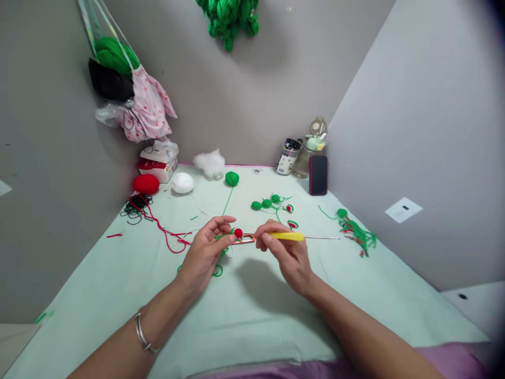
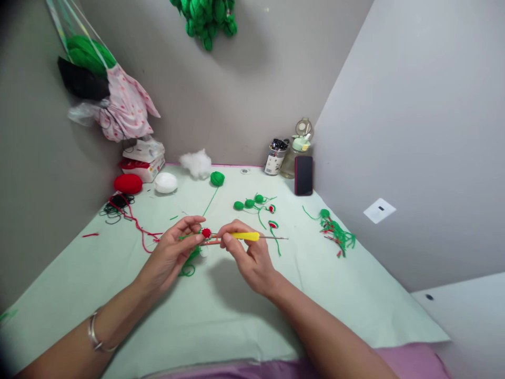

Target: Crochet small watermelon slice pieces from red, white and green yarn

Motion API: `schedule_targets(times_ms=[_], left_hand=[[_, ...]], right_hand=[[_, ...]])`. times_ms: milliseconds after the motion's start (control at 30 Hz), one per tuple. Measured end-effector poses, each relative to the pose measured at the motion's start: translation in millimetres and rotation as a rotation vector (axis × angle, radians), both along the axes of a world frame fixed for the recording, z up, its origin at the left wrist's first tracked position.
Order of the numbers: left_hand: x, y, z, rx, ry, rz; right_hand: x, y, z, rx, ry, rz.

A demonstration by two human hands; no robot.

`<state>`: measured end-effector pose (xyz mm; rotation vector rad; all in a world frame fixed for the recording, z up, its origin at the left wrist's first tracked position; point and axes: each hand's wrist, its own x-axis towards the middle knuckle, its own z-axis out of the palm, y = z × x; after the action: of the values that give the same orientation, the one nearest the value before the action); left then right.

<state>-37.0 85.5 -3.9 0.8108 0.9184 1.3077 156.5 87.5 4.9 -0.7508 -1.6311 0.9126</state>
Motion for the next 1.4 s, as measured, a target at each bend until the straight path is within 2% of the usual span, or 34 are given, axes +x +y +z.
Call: schedule_targets(times_ms=[267, 533, 733, 867, 1000, 1133, 1267, 1400], left_hand=[[-1, 0, -1.7, 0.047, 0.036, -0.021], [-1, 1, -4.4, 0.058, 0.046, -0.046], [0, -1, -1.7, 0.018, -0.012, -0.123], [0, 0, 2.7, -0.009, -0.111, -0.149], [0, 3, 0.7, -0.029, -0.188, -0.104], [-1, 4, -2.9, -0.054, -0.219, -0.042], [0, 3, 0.3, -0.049, -0.213, -0.017], [1, 1, 4.1, -0.015, -0.166, -0.032]], right_hand=[[0, 0, -3.7, 0.020, -0.035, 0.004], [3, 0, 2.0, 0.049, -0.128, 0.032], [-1, -2, 1.4, 0.191, -0.243, 0.032], [-1, 0, -0.1, 0.282, -0.223, -0.046], [-4, 2, -5.6, 0.364, -0.234, -0.137], [-7, 0, -10.1, 0.480, -0.314, -0.158], [-8, -3, -8.6, 0.557, -0.316, -0.175], [-6, -3, -5.9, 0.495, -0.232, -0.106]])
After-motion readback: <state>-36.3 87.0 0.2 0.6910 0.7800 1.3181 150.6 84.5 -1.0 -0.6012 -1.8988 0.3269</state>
